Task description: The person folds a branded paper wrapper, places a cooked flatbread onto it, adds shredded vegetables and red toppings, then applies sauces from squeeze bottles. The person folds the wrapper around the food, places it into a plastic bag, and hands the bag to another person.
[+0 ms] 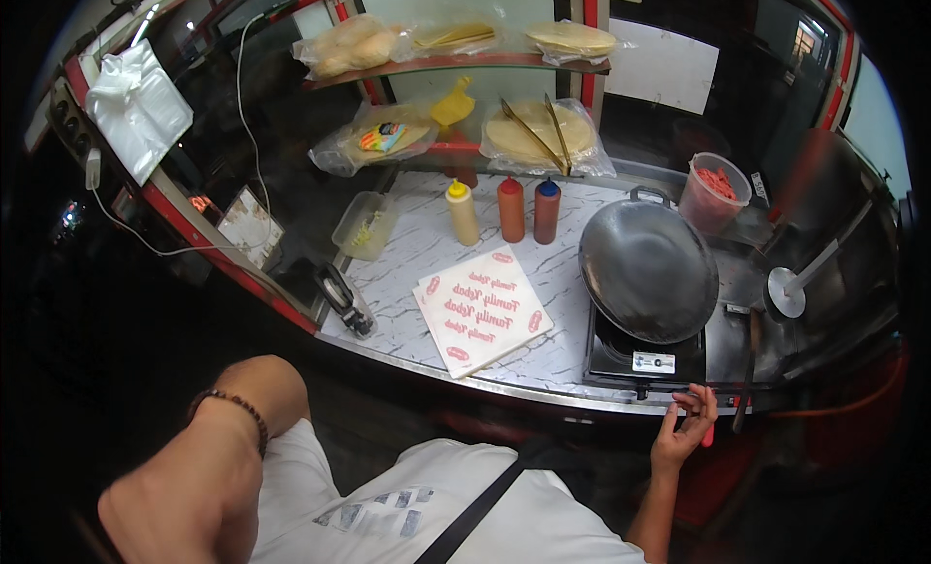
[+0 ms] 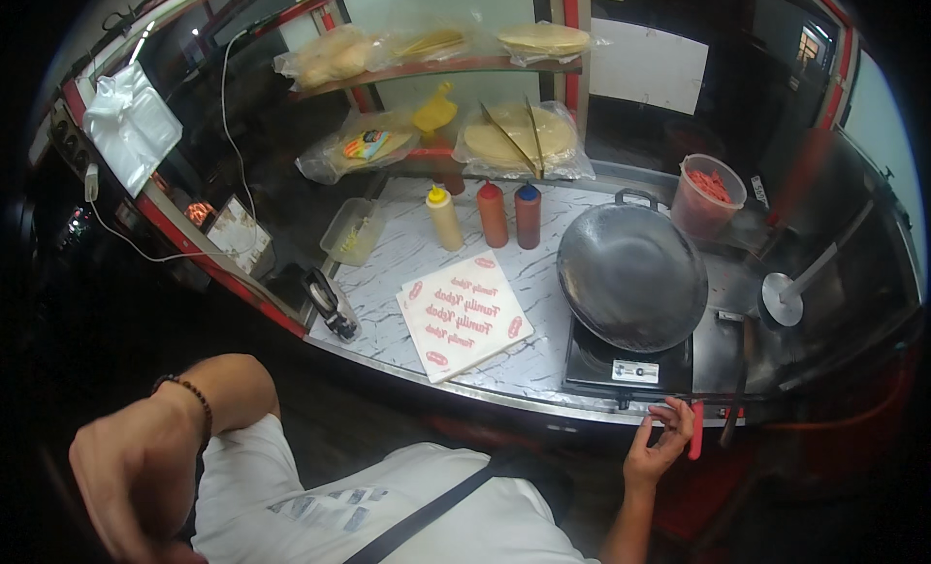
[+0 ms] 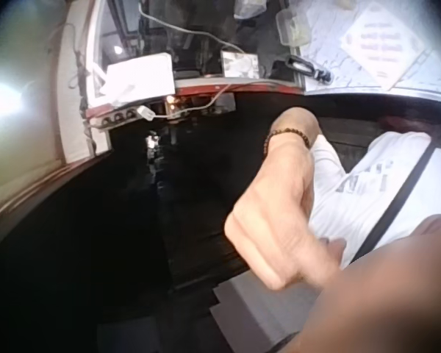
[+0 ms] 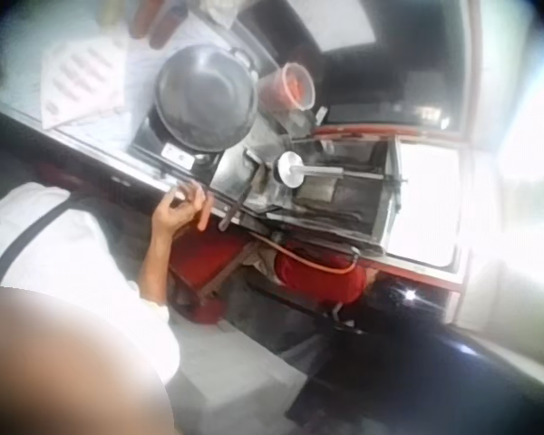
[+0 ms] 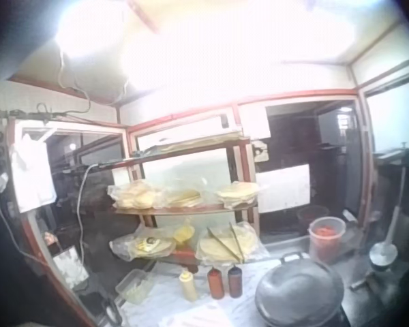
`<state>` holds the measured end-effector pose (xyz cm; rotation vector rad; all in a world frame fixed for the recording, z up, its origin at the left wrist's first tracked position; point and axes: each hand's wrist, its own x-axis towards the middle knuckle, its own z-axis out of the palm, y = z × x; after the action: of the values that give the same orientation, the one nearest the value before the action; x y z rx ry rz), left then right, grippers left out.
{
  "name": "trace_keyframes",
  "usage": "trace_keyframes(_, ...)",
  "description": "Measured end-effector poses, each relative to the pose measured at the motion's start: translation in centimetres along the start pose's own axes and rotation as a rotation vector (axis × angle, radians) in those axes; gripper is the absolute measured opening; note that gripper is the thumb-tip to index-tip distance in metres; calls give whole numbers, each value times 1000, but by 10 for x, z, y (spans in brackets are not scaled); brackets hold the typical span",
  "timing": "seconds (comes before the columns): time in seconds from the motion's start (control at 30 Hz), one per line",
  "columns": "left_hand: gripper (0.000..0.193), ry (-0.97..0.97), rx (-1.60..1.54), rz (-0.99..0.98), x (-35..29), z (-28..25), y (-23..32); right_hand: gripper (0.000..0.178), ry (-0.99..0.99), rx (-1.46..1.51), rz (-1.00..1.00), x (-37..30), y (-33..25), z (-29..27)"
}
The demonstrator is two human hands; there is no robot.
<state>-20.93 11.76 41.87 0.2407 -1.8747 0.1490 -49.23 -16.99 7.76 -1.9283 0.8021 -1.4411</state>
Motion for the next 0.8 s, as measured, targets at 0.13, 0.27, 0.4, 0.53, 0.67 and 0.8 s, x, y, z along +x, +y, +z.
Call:
trace_keyframes(0.13,23,-356,129,-265,-16,-103,-18,63,76,-36,16,-8,-10,15)
trace_keyframes(0.27,34,-176,879,-611,-1,-274,-85,62,140,-93,39,-22,-29,34)
trace_keyframes(0.4,44,-139,1341,-1013,18,-455,-182,61,202,-170,61,-41,-56,61)
trace_keyframes(0.53,64,-336,1657,-1256,-10,-555,-240,63,258,-235,120,-73,-83,86)
trace_keyframes(0.67,76,-256,1338,-1615,-27,-586,-266,63,297,-322,69,-102,-106,92)
trace_keyframes(0.8,57,-273,1042,-1704,-22,-611,-272,57,359,-412,72,-110,-130,90)
